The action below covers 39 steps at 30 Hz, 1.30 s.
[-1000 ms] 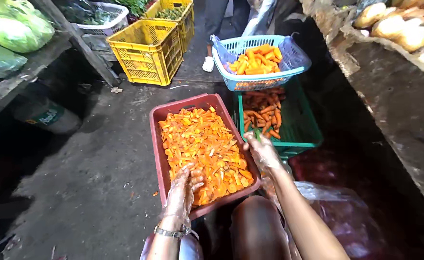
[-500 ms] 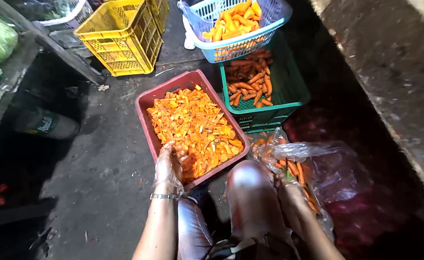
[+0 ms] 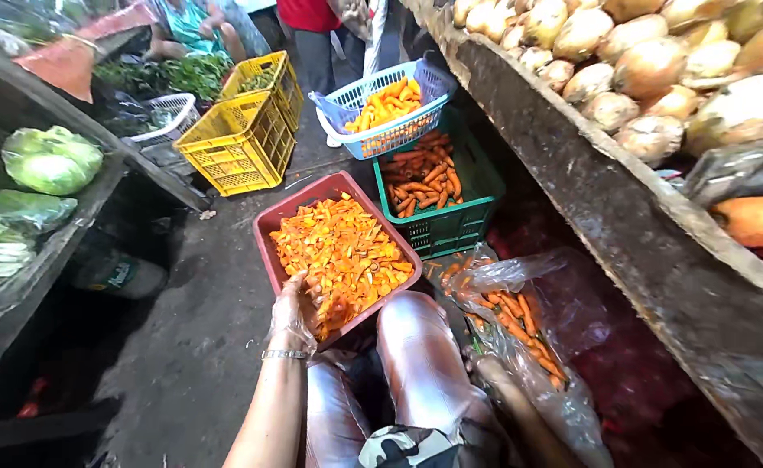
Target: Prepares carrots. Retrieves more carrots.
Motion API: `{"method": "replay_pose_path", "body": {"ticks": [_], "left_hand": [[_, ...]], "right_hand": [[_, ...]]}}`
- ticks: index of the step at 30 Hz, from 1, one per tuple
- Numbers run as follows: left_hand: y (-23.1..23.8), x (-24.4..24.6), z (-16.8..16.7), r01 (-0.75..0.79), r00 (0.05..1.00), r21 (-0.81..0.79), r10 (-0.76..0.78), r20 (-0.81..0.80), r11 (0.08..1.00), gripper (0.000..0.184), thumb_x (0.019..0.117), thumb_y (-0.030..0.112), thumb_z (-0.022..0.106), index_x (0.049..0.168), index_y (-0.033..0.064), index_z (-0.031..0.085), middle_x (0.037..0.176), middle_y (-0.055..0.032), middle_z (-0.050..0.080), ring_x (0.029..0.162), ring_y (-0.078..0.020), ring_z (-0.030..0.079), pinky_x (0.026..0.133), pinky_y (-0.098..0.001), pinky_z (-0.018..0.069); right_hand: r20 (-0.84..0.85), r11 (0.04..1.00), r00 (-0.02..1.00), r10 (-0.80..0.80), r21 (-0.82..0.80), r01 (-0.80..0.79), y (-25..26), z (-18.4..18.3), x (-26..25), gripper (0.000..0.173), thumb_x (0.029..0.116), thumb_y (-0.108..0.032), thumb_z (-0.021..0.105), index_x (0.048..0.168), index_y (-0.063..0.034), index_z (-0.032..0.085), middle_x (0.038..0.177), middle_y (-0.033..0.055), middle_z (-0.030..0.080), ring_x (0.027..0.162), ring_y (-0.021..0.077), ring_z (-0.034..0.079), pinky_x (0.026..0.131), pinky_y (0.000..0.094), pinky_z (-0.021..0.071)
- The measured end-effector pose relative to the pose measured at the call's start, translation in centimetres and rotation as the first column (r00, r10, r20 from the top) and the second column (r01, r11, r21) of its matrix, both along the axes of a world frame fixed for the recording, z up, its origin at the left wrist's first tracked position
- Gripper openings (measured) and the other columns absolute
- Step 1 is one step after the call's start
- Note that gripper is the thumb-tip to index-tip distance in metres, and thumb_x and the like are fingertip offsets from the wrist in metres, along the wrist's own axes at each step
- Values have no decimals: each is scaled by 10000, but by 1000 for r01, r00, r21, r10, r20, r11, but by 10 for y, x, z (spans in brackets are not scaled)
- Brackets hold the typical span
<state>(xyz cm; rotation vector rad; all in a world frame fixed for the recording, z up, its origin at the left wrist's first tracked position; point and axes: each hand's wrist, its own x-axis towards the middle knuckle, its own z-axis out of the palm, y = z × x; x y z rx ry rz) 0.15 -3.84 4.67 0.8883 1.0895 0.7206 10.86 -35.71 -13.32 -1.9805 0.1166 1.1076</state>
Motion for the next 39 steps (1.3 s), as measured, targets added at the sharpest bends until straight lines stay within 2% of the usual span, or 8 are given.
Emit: {"method": "replay_pose_path", "body": {"ticks": [8,14,18,23,26,30,33,39], "left_hand": [[-3,-30,25,164,982,185,-179,67,969,356,1120,260,302,921,185,587,683,81,628,586,-45,617,565,-225,562],[35,-48,17,186,977,254,-205,50,949,319,1125,236,305,967,192,578,683,93,638,597,-38,627,615,-221,571],[52,-61,-3,109,993,231,-97,-63,967,235,1116,225,348,1008,191,553,699,103,620,599,-28,612,608,-208,559],[62,-82,-45,156,951,220,-86,-298,963,154,1109,238,400,1186,161,508,782,112,577,633,-7,588,614,-191,543],[66,-89,-66,221,867,291,-52,-495,931,313,1102,190,391,1358,27,469,925,19,557,715,-18,551,653,-196,494],[70,-90,-93,352,695,439,84,-714,826,447,1069,128,441,1458,-92,450,1367,-320,561,1192,-316,596,1047,-436,452],[73,-83,-108,430,541,400,124,-832,809,502,1081,253,463,1481,-50,463,1428,-311,540,1351,-423,519,1146,-548,379],[81,-63,-114,475,335,232,69,-940,849,551,1095,397,419,1500,28,484,1430,-269,564,1349,-448,522,1097,-655,381]], "right_hand": [[-37,998,998,59,-12,-60,-20,-8,-5,375,1076,-286,517,1333,-24,597,1028,130,668,853,190,613,822,391,512],[-62,992,994,88,-87,-94,-33,-16,-10,399,1079,-302,497,1356,-28,586,1110,162,684,976,242,660,921,433,518],[-59,939,958,282,-186,-288,-40,-21,-12,470,1069,-323,480,1384,14,574,1340,250,621,1261,363,593,1089,530,437],[-31,859,926,377,-361,-362,-36,-1,-10,465,1075,-277,500,1433,18,534,1427,255,566,1355,378,529,1136,521,400],[82,878,939,333,-390,-277,-32,0,7,470,1065,-290,515,1421,16,555,1409,256,584,1339,381,544,1137,533,404],[144,896,952,270,-400,-194,-20,6,48,502,1086,-386,461,1481,-86,534,1453,200,575,1377,340,526,1155,539,382],[188,936,957,219,-317,-152,-9,15,67,465,1087,-319,482,1482,-77,526,1434,215,582,1354,339,544,1147,527,392],[348,991,932,101,-119,-63,38,76,123,383,1100,-244,463,1382,-9,572,1206,206,668,1101,273,649,995,464,495]]}}
